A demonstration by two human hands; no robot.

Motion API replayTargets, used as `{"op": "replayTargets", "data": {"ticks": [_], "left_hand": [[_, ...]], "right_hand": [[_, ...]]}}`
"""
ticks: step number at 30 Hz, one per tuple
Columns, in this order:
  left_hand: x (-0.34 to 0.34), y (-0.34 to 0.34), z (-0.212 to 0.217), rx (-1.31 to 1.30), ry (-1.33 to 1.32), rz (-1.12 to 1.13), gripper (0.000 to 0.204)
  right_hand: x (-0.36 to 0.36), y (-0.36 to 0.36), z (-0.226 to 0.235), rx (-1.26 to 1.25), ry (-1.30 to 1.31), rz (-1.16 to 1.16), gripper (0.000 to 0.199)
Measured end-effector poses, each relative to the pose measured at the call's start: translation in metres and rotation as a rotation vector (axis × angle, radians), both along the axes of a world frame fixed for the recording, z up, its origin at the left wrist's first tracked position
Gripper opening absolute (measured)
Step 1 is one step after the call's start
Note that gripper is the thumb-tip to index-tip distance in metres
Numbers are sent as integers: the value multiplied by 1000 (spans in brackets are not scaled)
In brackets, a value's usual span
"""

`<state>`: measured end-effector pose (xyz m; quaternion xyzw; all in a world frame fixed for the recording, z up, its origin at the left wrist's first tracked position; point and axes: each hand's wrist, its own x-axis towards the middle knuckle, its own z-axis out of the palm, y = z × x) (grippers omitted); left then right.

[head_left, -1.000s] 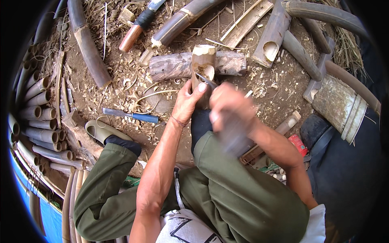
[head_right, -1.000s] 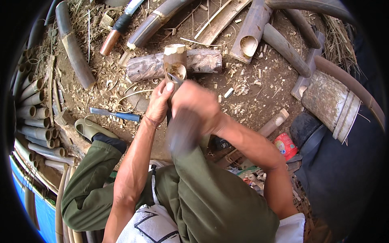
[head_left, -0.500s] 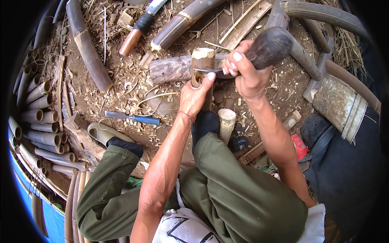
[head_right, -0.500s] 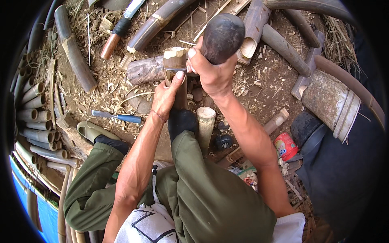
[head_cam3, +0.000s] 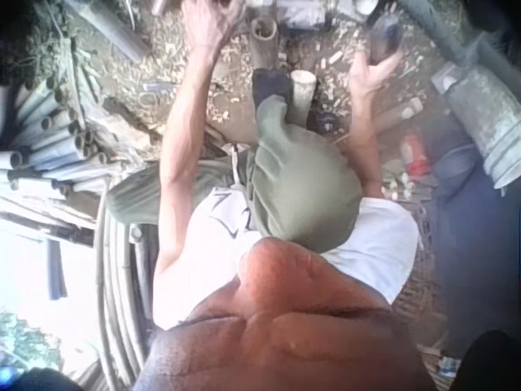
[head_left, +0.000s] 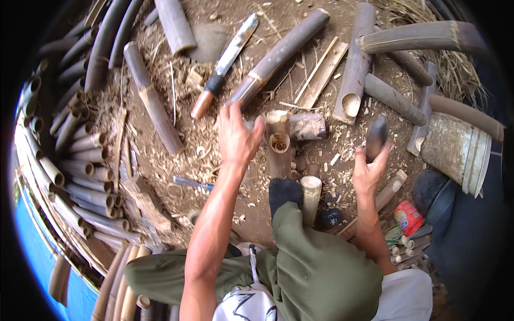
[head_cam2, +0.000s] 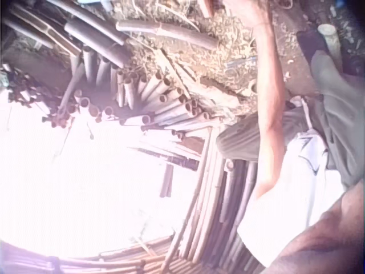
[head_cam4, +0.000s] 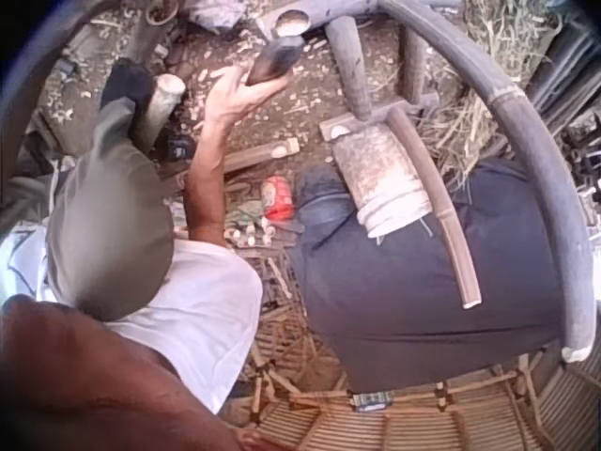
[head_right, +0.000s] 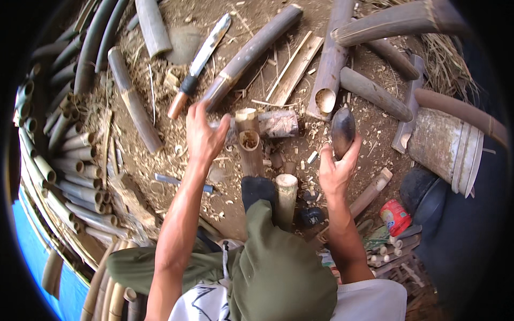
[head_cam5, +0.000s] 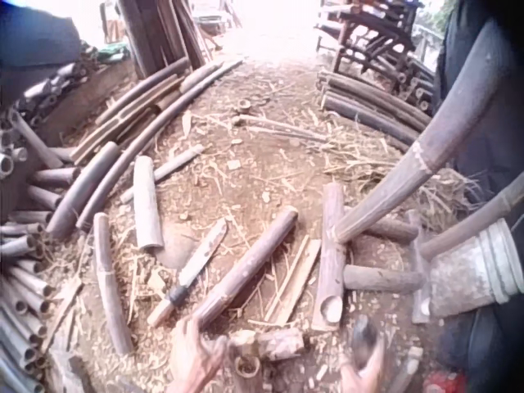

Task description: The person uses a machete and a chisel to carve and shape bamboo poles. They use a thick bamboo segment as a mallet to drive the chisel into a pole to create a hole, then fit a vertical bamboo support into the carved opening.

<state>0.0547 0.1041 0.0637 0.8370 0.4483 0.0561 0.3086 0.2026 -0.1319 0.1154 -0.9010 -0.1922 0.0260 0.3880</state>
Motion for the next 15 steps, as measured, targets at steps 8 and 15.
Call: {"op": "replayTargets", "data": {"ticks": [8,15], "left_hand": [[70,96,-24,-487,227,-338,46],[-1,63,66,-814,-403,-364,78]], "right_hand": [[-4,-114,-110,-537,79,-47,70],[-58,-136,-85,-526,-38,-62,71]]}}
